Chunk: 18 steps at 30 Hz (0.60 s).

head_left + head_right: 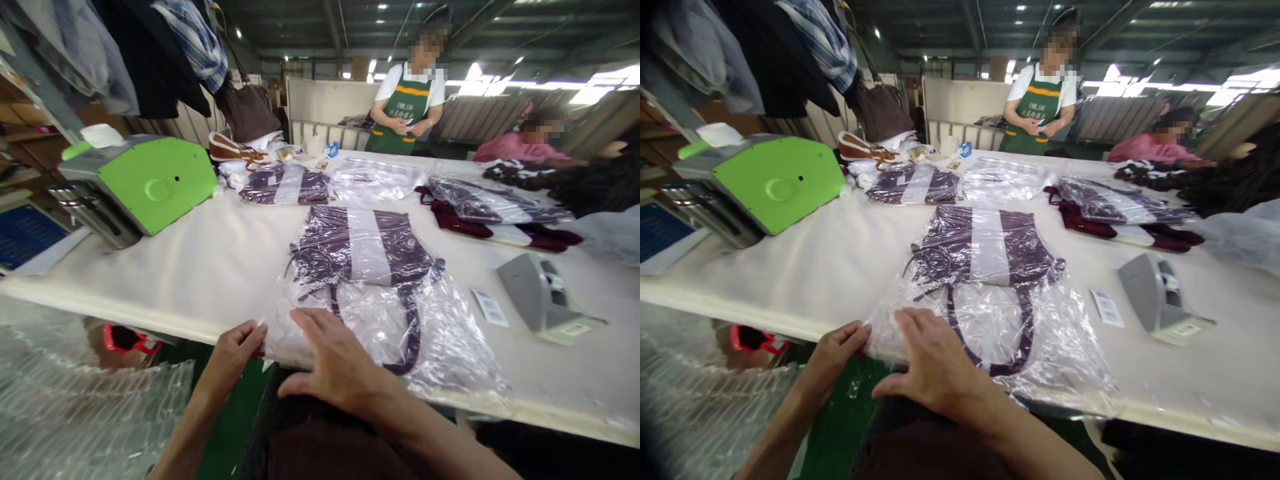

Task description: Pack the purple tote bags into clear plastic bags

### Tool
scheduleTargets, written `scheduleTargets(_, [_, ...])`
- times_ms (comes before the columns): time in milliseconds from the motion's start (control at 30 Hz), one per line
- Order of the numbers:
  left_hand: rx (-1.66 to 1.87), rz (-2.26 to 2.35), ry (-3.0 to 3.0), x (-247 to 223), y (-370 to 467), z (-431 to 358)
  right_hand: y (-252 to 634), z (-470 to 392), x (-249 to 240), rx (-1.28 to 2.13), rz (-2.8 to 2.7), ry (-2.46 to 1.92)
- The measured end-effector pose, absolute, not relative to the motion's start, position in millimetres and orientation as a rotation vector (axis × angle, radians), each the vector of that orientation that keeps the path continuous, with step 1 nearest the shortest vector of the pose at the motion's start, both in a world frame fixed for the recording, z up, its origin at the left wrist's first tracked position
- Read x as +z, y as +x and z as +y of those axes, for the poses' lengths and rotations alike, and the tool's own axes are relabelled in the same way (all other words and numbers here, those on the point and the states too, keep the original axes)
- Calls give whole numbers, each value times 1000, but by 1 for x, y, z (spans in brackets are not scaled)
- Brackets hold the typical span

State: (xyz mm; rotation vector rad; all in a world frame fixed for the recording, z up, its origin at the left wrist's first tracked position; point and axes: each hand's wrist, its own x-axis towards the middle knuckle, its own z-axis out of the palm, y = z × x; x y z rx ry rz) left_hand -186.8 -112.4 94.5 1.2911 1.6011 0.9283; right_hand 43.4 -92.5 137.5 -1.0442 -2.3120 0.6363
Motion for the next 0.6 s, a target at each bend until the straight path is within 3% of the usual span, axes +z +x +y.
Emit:
scheduleTargets(133, [965,1442,1627,139,-176,-72,6,-57,116,641,-2161,-1171])
scheduleTargets(200, [1027,1336,1826,148,-177,-40,20,-45,114,808,-1991,-1236])
scheduleTargets(367, [783,1119,2106,122,-176,47,66,-20,129,1447,-1405,-1184])
scheduleTargets(600, [764,1074,1946,96,-166,82,109,8,139,1445,-1089,-1310])
